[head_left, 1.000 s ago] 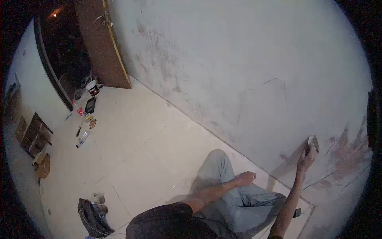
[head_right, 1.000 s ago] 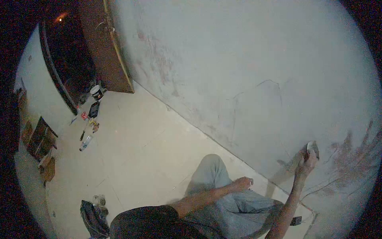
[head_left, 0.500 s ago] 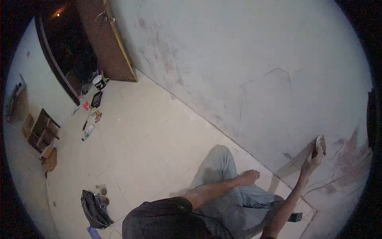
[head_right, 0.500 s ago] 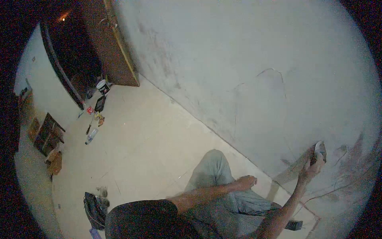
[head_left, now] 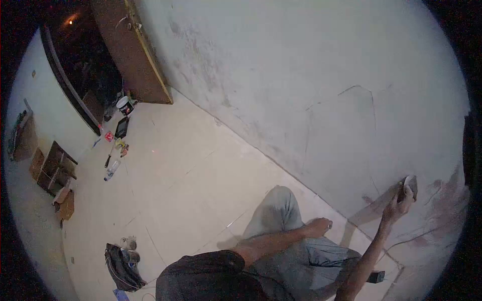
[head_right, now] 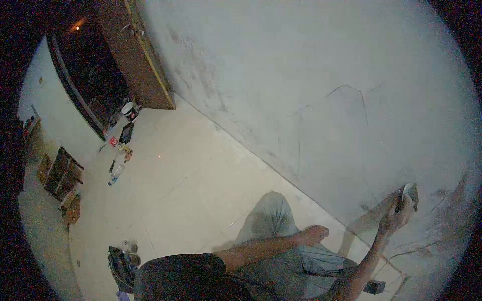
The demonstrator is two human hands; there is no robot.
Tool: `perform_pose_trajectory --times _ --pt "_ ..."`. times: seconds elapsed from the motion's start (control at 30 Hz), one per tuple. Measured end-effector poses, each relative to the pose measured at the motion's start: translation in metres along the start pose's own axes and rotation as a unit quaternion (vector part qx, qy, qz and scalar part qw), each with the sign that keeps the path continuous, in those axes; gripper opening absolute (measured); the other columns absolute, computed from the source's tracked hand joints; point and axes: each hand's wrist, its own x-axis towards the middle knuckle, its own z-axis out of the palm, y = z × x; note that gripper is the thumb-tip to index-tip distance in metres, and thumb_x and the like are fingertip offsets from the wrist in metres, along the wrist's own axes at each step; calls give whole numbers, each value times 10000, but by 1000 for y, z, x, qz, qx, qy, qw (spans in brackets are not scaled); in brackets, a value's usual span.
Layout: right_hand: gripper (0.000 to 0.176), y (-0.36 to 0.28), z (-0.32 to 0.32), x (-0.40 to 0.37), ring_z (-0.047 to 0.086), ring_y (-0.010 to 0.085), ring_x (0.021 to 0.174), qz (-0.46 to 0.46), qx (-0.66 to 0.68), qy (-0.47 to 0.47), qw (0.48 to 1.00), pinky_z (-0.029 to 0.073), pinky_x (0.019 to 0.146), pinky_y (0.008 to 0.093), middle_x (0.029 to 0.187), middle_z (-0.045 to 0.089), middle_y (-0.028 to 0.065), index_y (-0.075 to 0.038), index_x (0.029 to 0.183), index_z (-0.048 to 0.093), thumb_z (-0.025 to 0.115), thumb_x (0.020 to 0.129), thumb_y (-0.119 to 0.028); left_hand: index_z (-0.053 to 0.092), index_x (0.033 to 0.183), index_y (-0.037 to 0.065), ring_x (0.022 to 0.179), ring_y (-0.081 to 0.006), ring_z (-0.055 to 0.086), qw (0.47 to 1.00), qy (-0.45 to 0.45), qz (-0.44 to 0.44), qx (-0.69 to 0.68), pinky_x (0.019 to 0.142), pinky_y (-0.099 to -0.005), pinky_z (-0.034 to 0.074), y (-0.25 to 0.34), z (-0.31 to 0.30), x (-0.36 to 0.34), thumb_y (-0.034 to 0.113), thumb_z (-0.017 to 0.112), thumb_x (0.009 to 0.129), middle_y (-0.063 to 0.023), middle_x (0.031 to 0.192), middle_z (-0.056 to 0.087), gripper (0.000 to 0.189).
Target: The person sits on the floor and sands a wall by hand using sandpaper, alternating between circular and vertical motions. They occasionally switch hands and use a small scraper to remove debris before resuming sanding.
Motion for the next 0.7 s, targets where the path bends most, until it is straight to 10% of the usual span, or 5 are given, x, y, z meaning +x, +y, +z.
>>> perform_pose_trajectory --times 0.23,0.47,0.57,0.63,0.7 --pt "253 -13 12 -12 601 349 964 69 -35 38 996 470 846 402 1035 631 186 2 1100 606 621 869 -100 531 972 49 883 -348 579 1000 -4 8 1 784 -480 455 -12 11 7 175 508 873 -177 898 587 162" --pt "244 18 31 -56 530 384 1042 -143 -89 -29 985 373 919 516 1067 597 157 -9 1081 586 592 867 -126 559 936 14 857 -382 586 999 23 17 -16 756 -482 466 -18 15 11 156 499 866 -197 859 601 169" --pt "293 -11 28 15 563 346 1074 -229 -186 48 954 389 932 482 1180 605 154 -58 1120 614 638 832 -104 576 941 31 857 -385 591 988 0 24 -151 774 -484 465 -25 25 13 145 505 853 -199 862 606 160" --pt "305 -49 23 82 594 326 1054 -286 -183 136 931 415 933 448 1218 607 148 -102 1108 635 660 806 -64 585 965 38 874 -384 594 1000 24 14 -6 793 -490 463 -25 30 18 139 519 840 -206 899 615 174" --pt "276 -56 13 121 626 291 923 -251 -67 139 956 491 779 367 979 668 116 -100 1034 649 666 768 -32 587 1012 44 949 -367 584 996 8 83 44 841 -479 452 -30 28 12 119 514 836 -199 984 614 205"
